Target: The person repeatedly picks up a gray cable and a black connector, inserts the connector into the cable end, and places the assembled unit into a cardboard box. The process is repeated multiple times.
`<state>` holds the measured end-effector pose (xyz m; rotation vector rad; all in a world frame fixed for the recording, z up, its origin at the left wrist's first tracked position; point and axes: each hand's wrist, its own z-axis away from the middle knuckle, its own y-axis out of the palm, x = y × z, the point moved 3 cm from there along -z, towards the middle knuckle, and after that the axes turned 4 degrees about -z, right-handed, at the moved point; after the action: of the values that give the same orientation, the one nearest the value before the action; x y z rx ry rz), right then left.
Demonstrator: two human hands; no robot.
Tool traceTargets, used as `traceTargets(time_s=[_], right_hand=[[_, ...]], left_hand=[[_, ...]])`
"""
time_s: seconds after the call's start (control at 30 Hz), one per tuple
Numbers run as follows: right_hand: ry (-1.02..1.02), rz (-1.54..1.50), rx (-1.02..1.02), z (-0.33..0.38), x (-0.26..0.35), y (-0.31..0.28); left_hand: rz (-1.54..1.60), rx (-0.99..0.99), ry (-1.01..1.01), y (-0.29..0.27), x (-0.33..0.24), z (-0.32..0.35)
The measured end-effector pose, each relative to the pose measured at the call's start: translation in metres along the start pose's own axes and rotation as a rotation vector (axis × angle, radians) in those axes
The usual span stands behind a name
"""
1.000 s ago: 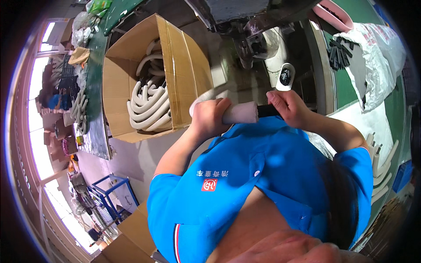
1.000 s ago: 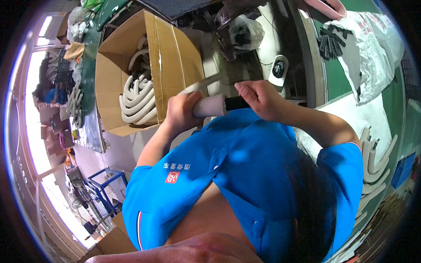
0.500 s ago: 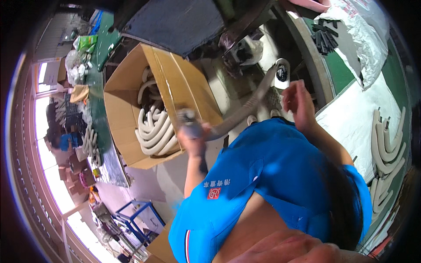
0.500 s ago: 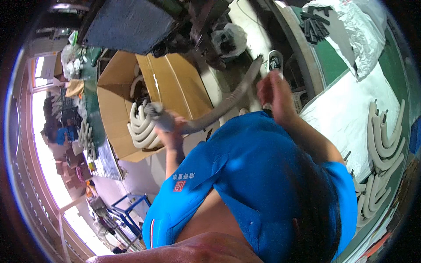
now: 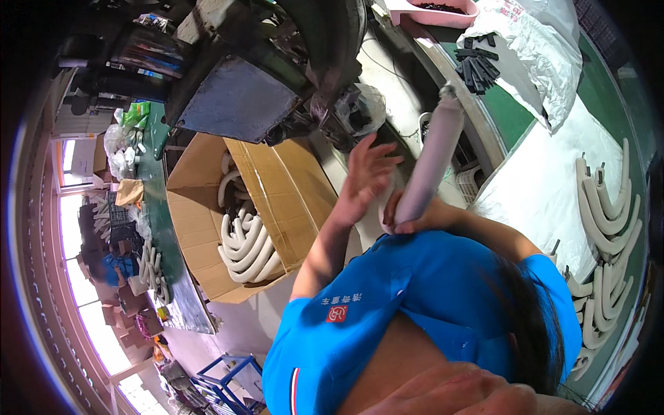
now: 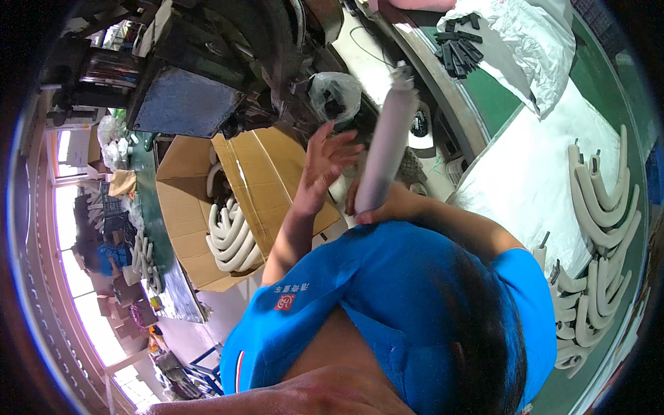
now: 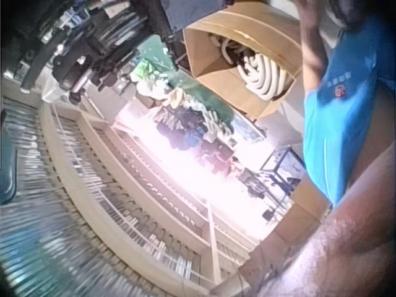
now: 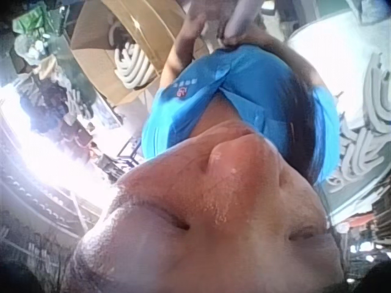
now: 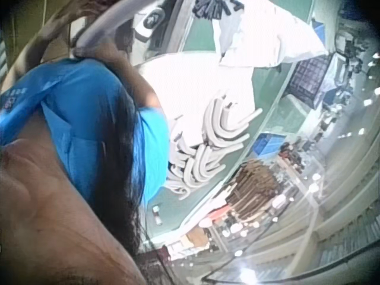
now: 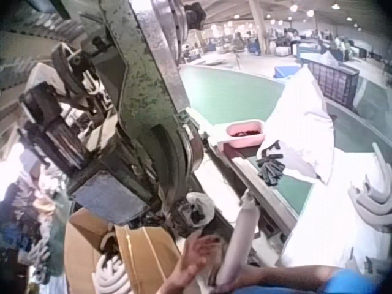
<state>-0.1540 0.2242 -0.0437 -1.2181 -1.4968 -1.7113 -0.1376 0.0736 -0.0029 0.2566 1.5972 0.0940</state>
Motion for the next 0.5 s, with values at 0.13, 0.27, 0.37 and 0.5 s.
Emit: traceTargets(time_s=[0.13,0.27,0.37,0.5], right_hand=[[0.078,0.176,-0.001,0.007,0.004,0.015],[-0.429,0.152,-0.46,0.033,0.06,-0.012],[-0.714,0.43,-0.532,0.04,0.113,-0.008],[-0.839,0.753,-0.558,0.038,0.12,0.001]], left_hand=[[-0.079,0.212,0.121,0.058,-0.052,-0.028],[-0.022,0.155,0.245,0.058,-0.051,-0.029],[0.067,0.256,0.229,0.063,-0.04,-0.024],[-0.249,0.245,0.444,0.07,-0.047,-0.029]])
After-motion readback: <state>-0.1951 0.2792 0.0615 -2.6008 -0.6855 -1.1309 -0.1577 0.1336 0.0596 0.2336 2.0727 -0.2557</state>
